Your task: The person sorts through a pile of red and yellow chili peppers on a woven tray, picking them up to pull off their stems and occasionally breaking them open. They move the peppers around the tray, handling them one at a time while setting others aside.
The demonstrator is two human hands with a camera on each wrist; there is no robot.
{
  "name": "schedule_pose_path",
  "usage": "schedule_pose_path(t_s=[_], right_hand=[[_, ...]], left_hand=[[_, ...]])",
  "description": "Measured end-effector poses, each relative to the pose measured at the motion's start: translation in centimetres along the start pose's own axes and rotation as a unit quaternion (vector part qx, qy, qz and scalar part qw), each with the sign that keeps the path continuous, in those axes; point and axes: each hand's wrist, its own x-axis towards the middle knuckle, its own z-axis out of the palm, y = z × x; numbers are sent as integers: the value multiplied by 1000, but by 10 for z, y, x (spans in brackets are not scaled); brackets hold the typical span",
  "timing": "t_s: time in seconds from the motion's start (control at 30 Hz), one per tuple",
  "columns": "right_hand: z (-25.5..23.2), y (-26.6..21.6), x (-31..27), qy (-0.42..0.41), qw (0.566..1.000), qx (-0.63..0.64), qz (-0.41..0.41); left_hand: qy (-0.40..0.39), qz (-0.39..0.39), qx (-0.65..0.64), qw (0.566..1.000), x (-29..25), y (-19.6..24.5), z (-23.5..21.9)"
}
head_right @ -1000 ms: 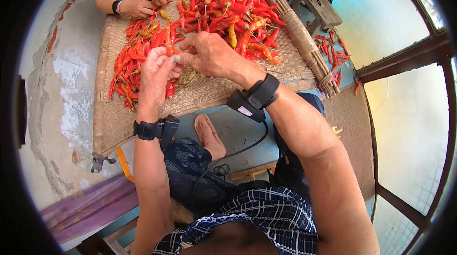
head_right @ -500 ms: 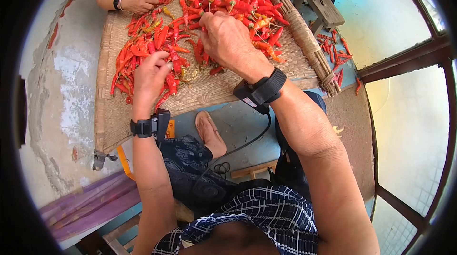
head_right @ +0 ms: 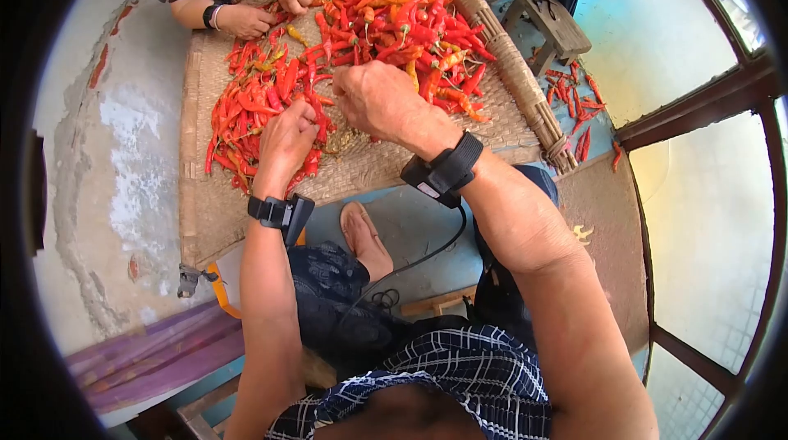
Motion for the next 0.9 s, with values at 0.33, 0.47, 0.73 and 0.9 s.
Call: schedule_pose_path(t_s=[0.33,0.47,0.73,0.9], right_hand=[[9,0,-1,-59,998,12,0],[13,-2,-2,-34,999,4,17],[14,-5,-1,-27,998,-5,-58],[-3,3,1,21,985,-145,-93]], left_hand=[[-4,32,59,998,-4,6,8],[12,-23,-64,998,-4,4,1],[17,47,-202,978,-13,29,-12],[37,-5,-299,954,-2,8,-17]])
